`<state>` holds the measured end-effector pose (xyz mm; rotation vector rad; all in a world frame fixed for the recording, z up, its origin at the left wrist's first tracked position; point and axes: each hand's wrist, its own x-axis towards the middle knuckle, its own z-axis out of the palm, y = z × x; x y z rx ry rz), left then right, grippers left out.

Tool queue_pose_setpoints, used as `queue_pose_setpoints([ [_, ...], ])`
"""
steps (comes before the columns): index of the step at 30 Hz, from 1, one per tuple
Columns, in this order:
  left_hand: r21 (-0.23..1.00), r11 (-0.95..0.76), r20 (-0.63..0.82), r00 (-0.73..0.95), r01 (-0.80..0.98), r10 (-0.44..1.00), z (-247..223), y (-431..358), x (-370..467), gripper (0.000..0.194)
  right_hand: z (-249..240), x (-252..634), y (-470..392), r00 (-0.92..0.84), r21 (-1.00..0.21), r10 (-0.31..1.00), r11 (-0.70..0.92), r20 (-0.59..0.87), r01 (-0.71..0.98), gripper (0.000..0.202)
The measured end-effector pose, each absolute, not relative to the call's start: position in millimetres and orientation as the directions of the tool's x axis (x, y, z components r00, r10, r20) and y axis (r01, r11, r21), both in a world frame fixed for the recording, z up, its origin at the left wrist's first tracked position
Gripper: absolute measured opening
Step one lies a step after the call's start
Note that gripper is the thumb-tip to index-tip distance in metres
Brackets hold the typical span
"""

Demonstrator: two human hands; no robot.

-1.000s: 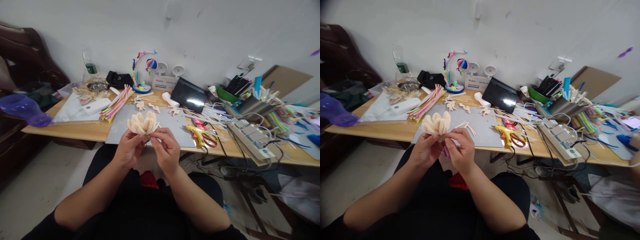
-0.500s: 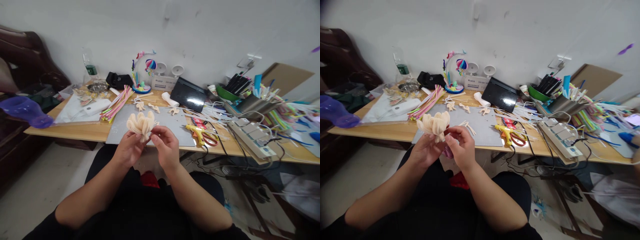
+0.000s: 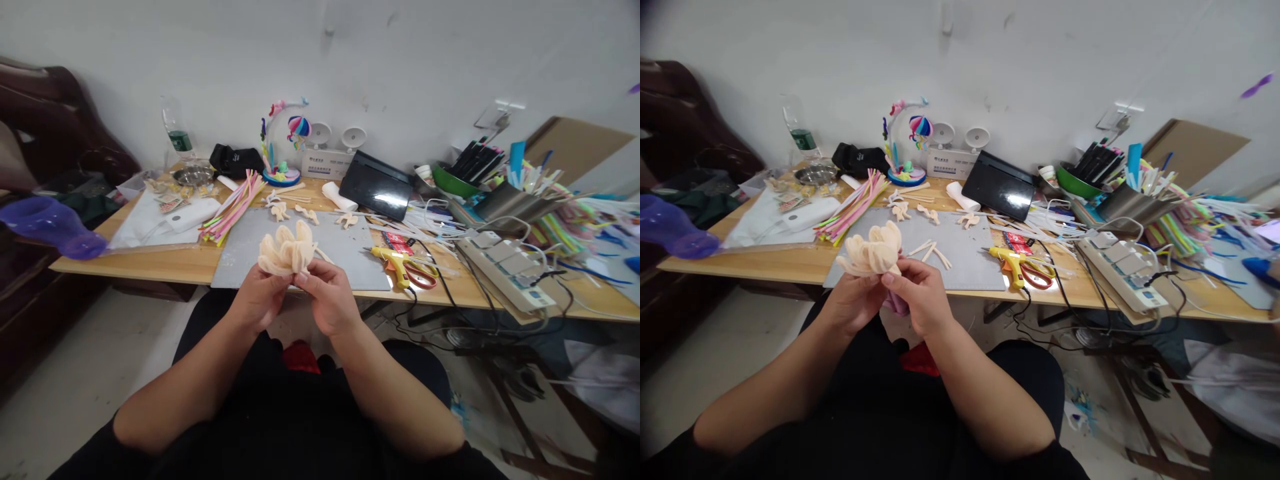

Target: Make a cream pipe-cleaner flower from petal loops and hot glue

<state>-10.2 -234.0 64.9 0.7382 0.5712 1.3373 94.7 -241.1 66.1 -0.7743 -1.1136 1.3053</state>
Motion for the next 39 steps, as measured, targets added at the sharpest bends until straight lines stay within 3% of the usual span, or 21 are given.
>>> queue_pose_setpoints([
  [6,0.799,-0.071,0.059,-0.039,-0.597,0.998,60,-234,-9,0.029,62,95,-237,-0.001,-0.919,0.975,0.208,0.221,-0.335,0.019],
  [10,0.835,-0.112,0.106,-0.042,-0.539,0.993,58,-238,-9,0.023,54,96,-235,0.059,-0.924,0.96,0.28,0.274,-0.261,0.02],
  [16,0.821,-0.09,0.083,-0.038,-0.564,0.996,63,-239,-2,0.03,53,97,-238,0.121,-0.858,0.855,0.481,0.505,0.179,0.015],
  [21,0.779,0.006,0.005,0.015,-0.627,1.0,68,-238,-5,0.026,63,97,-245,0.053,-0.729,0.764,0.589,0.643,0.349,0.012],
  [29,0.771,-0.001,0.021,0.025,-0.637,0.999,66,-237,-13,0.02,65,102,-250,-0.035,-0.591,0.666,0.684,0.745,0.428,0.017],
  [35,0.753,-0.065,0.081,-0.006,-0.655,0.997,65,-234,-14,0.023,65,103,-252,0.124,-0.587,0.59,0.714,0.798,0.382,0.018],
  [39,0.791,-0.078,0.1,0.002,-0.607,0.995,62,-232,-15,0.025,66,100,-254,0.123,-0.595,0.595,0.721,0.794,0.356,0.018],
])
